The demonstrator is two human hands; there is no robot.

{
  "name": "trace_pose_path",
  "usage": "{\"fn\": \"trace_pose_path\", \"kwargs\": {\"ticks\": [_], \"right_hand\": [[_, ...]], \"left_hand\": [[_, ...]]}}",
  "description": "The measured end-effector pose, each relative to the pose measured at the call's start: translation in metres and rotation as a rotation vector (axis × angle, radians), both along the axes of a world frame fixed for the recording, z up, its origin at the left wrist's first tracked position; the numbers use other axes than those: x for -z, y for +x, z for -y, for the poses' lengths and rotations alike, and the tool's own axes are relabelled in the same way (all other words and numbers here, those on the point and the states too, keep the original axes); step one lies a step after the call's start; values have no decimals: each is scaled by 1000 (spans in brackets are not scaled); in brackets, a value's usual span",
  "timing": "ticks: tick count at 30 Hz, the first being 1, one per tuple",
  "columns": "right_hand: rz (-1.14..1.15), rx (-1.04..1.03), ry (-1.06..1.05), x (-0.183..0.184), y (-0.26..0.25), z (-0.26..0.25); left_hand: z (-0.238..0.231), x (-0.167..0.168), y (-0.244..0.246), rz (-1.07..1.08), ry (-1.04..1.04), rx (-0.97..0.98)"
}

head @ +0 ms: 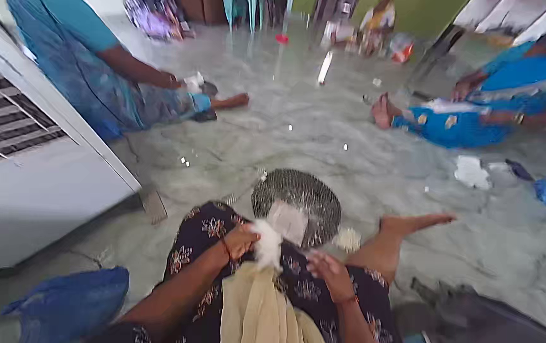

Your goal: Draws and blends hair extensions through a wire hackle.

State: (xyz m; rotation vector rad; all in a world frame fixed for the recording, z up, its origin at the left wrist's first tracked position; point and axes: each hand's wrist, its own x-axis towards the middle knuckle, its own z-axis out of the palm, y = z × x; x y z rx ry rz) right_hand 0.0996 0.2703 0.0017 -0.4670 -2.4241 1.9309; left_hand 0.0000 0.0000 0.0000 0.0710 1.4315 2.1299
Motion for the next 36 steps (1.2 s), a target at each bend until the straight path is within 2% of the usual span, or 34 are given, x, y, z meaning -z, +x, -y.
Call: {"fn": "trace_pose_path", "kwargs": {"ticks": [3, 5, 8, 11, 13, 16, 19, 23, 26, 28, 31, 33, 36], "right_hand": [[161, -44, 117, 11, -8, 8], [212, -7, 121, 18, -17, 6], [207, 101, 88, 27, -20, 3], [115, 127, 80, 14, -31, 9], [77, 16, 119, -4, -41, 20], [139, -232, 229, -18, -56, 41], [186, -280, 292, -11, -59, 61], [142, -97, 250, 8, -49, 75], [113, -21, 273, 12, -44, 81], [110, -23, 284, 13, -41, 86], [79, -88, 142, 15, -41, 83], [49, -112, 32, 17, -42, 77], [46, -159, 49, 14, -43, 71]], "left_hand": [[-9, 12, -1, 43, -140, 31], [-13, 16, -9, 73, -207, 30], [-14, 38, -20, 81, -136, 47], [-18, 45, -28, 98, -103, 93], [-22, 41, -30, 100, -118, 116], [-21, 37, -26, 71, -135, 156], [-17, 39, -22, 2, -136, 186], [-7, 48, -23, -48, -1, 273], [-15, 50, -25, -106, -14, 295], [-21, 47, -20, -127, -88, 228], [-23, 41, -18, -101, -222, 121], [-19, 44, -20, -107, -231, 134], [-18, 44, -20, -152, -225, 200]]}}
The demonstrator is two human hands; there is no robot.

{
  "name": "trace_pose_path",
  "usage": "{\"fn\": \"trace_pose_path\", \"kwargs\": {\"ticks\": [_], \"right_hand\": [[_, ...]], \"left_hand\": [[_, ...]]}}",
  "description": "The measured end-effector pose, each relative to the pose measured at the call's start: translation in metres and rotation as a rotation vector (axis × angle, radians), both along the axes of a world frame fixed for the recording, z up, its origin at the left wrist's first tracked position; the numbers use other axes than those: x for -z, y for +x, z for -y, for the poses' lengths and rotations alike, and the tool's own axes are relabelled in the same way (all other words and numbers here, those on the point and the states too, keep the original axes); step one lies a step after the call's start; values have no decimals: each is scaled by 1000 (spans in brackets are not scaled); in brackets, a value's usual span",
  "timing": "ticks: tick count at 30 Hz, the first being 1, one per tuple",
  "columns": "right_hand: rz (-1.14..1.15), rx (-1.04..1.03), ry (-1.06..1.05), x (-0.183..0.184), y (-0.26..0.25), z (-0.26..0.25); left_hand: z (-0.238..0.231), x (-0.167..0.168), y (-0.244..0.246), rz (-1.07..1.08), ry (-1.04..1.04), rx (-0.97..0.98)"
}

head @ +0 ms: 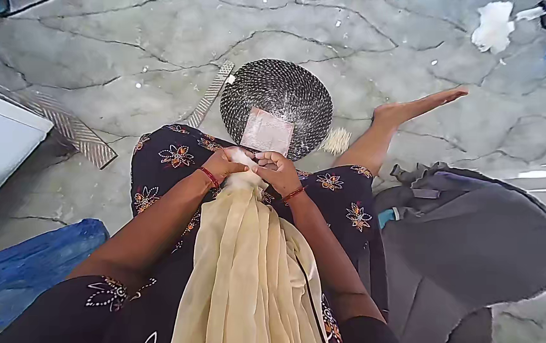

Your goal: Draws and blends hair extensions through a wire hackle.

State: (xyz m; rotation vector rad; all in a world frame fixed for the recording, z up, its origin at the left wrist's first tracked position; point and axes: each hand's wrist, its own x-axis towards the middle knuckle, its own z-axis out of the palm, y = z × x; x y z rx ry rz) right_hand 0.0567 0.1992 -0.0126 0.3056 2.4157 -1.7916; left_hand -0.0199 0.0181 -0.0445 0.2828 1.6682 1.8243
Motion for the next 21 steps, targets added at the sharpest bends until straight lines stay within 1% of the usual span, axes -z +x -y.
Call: {"fn": "trace_pose_path", "kwargs": {"ticks": [2, 4, 8, 11, 13, 15, 18, 20, 21], "right_hand": [[-17, 0, 62, 6, 0, 1], [-7, 68, 30, 11, 0, 2], [112, 261, -311, 8, -3, 1], [175, 326, -431, 1, -3, 0], [176, 310, -431, -1, -2, 0], [152, 239, -384, -1, 0, -1], [97, 119, -200, 5, 0, 0], [82, 138, -135, 12, -1, 2], [93, 169, -165, 13, -2, 3]], "left_hand": [[-2, 1, -1, -24, -7, 18], [-4, 2, -1, -13, -24, 0], [-4, -3, 2, 74, -45, -107], [-4, -8, 3, 109, -51, -127], [-5, -11, 3, 131, -58, -141], [-6, -10, 2, 143, -62, -140], [-5, -9, 4, 136, -40, -126], [-5, -9, 4, 127, -34, -111], [-5, -9, 4, 121, -30, -106]]}}
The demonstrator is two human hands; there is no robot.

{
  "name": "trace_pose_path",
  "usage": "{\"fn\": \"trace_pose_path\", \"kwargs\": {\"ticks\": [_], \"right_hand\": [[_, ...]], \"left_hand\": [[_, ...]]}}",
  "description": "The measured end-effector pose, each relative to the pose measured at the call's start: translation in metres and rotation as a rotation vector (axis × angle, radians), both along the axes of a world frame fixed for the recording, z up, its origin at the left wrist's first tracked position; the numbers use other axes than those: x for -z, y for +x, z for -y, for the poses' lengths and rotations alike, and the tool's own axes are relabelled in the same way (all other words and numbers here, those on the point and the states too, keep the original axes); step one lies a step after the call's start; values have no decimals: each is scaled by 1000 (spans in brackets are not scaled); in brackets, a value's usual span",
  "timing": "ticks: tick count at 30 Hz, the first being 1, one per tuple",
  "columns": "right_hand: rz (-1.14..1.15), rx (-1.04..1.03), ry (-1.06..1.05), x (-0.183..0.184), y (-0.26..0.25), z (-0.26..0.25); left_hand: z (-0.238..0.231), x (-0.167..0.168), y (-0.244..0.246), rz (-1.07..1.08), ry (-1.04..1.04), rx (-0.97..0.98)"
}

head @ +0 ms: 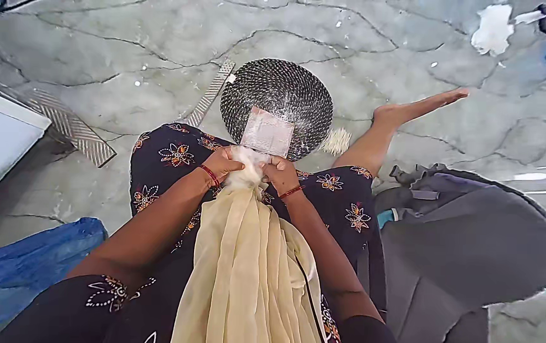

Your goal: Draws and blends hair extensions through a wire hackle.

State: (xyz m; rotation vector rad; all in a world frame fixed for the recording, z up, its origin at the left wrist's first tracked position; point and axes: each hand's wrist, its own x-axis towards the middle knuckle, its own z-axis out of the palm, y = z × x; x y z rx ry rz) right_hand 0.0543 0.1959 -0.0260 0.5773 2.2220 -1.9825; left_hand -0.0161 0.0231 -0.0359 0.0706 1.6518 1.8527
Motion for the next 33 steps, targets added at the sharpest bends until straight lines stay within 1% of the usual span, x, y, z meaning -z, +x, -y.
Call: {"fn": "trace_pose_path", "kwargs": {"ticks": [2, 4, 6, 8, 11, 13, 15, 18, 20, 24, 26, 28, 30, 33], "right_hand": [[50, 68, -164, -1, -2, 0], [95, 88, -313, -6, -2, -2], [98, 81, -369, -8, -1, -2], [58, 56, -328, -9, 0, 0], [-24, -8, -131, -3, 1, 0], [-22, 26, -53, 2, -1, 2], [33, 93, -132, 0, -3, 3], [63, 106, -262, -6, -2, -1], [56, 94, -246, -6, 0, -1], [32, 64, -138, -1, -1, 2], [31, 40, -115, -2, -2, 3], [29, 10, -109, -1, -3, 4], [26, -20, -135, 1, -3, 5], [42, -60, -186, -1, -2, 7]], "left_hand": [[0, 2, -1, -15, 5, 11], [1, 4, -2, -15, 14, 19], [1, 5, -3, -16, 6, 29], [1, 4, -2, -29, -19, 38], [2, 6, -3, -66, -53, 90], [1, 5, -2, -87, -66, 89], [1, 5, -2, -74, -59, 58], [0, 5, -3, -50, -38, 27], [1, 7, -2, -38, 11, 28], [4, 6, 0, 13, 172, 32], [4, 8, 0, -12, 192, 43], [3, 9, 0, -70, 127, 52], [1, 10, -1, -109, 14, 42], [0, 7, -2, -111, -74, 10]]}}
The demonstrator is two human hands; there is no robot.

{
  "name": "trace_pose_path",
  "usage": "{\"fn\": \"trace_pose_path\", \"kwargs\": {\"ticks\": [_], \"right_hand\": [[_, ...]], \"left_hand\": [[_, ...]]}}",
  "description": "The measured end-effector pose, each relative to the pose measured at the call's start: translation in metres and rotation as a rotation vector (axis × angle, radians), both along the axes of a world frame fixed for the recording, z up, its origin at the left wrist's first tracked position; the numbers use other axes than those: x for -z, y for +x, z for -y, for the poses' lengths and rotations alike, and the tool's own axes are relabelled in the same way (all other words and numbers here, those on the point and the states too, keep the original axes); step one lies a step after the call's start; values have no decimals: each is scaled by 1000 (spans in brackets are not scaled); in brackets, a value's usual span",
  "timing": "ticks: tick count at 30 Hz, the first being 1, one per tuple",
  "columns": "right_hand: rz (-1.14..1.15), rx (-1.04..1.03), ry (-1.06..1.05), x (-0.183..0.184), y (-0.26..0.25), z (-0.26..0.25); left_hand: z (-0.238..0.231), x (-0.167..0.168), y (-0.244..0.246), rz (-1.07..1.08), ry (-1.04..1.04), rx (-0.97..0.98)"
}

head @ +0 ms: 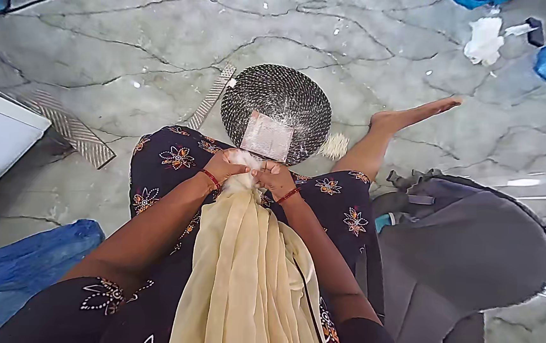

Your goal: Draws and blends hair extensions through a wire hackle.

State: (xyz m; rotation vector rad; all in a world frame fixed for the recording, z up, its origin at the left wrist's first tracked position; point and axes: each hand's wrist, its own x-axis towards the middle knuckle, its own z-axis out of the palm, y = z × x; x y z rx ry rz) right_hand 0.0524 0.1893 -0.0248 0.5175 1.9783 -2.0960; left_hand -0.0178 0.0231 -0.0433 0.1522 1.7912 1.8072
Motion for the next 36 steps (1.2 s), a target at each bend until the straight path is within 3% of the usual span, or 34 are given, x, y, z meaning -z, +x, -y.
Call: {"fn": "trace_pose_path", "kwargs": {"ticks": [4, 7, 12, 15, 18, 21, 24, 26, 29, 32, 36], "right_hand": [[51, 50, -94, 1, -1, 0], [86, 63, -312, 4, -1, -7], [-247, -144, -766, 25, 3, -34], [-312, -14, -726, 16, 5, -44], [-369, 133, -711, 17, 9, -56], [-393, 260, -697, 12, 7, -66], [-226, 459, -554, 2, 2, -63], [-89, 551, -398, -2, -4, -59], [-26, 523, -195, 1, -5, -56], [-97, 440, -17, 3, -5, -54], [-193, 328, 125, -2, -1, -48]], "left_hand": [[1, -4, 2, 3, 9, 12], [3, -1, 0, 14, 45, 35], [4, -12, 1, 9, 7, -55], [11, -25, -12, -91, -75, -208], [31, -38, -41, -295, -279, -321], [48, -52, -84, -486, -654, -347], [58, -56, -120, -474, -1071, -229], [59, -57, -129, -437, -1154, -198], [36, -65, -102, -510, -962, -236], [3, -53, -50, -481, -574, -149], [-39, -32, 4, -113, -84, -7]]}}
